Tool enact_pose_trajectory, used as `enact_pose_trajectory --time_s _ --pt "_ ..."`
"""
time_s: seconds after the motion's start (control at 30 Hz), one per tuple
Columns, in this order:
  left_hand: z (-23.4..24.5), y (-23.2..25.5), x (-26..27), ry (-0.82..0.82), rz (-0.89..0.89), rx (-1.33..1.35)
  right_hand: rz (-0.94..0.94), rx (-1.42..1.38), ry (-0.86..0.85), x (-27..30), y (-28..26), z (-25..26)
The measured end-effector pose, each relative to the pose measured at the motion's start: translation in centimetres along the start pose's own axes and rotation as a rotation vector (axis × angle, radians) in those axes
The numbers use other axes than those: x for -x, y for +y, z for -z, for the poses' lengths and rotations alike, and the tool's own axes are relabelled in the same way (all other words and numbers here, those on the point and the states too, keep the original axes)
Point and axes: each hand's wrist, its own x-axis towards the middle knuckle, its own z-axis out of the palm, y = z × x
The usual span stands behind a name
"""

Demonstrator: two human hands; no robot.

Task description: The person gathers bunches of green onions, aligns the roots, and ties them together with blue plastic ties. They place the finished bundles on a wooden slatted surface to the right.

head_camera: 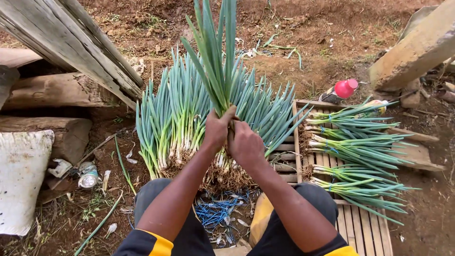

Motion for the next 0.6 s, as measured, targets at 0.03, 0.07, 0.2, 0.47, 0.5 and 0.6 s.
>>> enact_pose_trajectory --time_s 0.03,0.07,0.2,0.47,0.5,0.6 --pt "0.7 -0.3 -0.7 0.003 0.004 -0.004 -0.002 -0.004 -0.005 0.0 0.7 -0.3" --pt "1.4 -0.6 -1.3 -0.035 0.048 0.091 0.085 -0.03 0.047 0.0 1.4 -0.7" --pt "3.9 -0.9 -3.5 -0.14 0.132 0.474 0.321 -0.34 0.122 0.6 0.3 2.3" --pt "3.6 2.5 -1.0 -0.378 0.089 0.519 0.185 -0.935 0.015 1.2 -1.5 5.8" --pt "3.5 2.6 -1.1 -0.462 0.062 0.526 0.145 -0.994 0.022 1.0 -1.6 5.7" --pt "2.1 4.4 0.8 -0.435 0.046 0.572 0.111 -1.019 0.031 0.6 -1.4 4.8"
